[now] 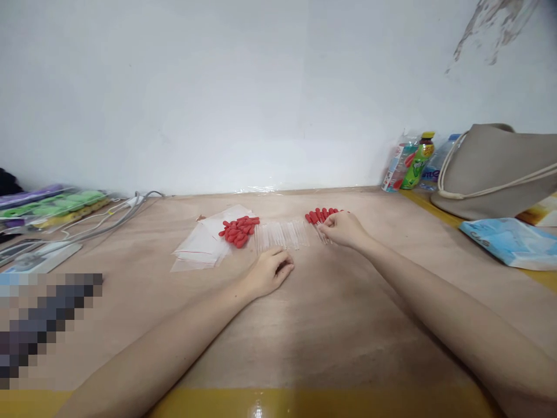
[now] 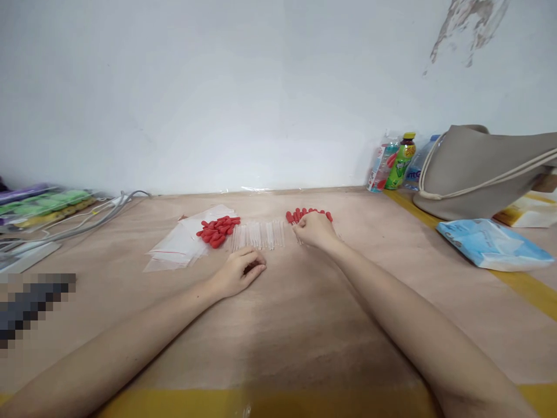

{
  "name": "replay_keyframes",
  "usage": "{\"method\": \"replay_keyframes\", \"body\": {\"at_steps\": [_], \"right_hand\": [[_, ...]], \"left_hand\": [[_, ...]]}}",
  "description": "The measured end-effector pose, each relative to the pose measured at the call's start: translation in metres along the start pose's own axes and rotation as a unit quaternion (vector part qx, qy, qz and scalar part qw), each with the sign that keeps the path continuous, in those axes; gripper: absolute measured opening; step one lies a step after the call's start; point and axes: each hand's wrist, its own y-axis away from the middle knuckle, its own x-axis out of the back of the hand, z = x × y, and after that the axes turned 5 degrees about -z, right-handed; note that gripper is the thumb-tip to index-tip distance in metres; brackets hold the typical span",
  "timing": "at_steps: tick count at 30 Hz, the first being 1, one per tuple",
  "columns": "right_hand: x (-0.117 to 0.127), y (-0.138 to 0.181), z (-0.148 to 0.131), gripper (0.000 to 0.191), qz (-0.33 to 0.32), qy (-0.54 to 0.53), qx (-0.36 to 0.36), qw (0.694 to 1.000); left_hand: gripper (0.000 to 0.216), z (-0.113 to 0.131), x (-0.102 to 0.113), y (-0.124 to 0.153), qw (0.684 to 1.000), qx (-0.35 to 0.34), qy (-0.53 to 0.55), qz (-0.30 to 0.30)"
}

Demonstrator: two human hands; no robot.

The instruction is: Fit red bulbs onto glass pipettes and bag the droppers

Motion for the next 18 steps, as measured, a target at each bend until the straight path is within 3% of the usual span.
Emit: {"method": "replay_keyframes", "body": {"at_steps": [6,18], "right_hand": [[-0.025,-0.031,-0.009,0.029,0.055,0.096,-0.083,0.990],[-0.036,-0.035,-0.008,0.041,0.012,0.117,-0.125,0.985]], "left_hand": [[0.011,-0.002,0.001,0.002,1.000,-0.012,-0.010,0.000],[0.011,0.000,0.003,0.002,1.000,-0.001,-0.008,-0.012]]}}
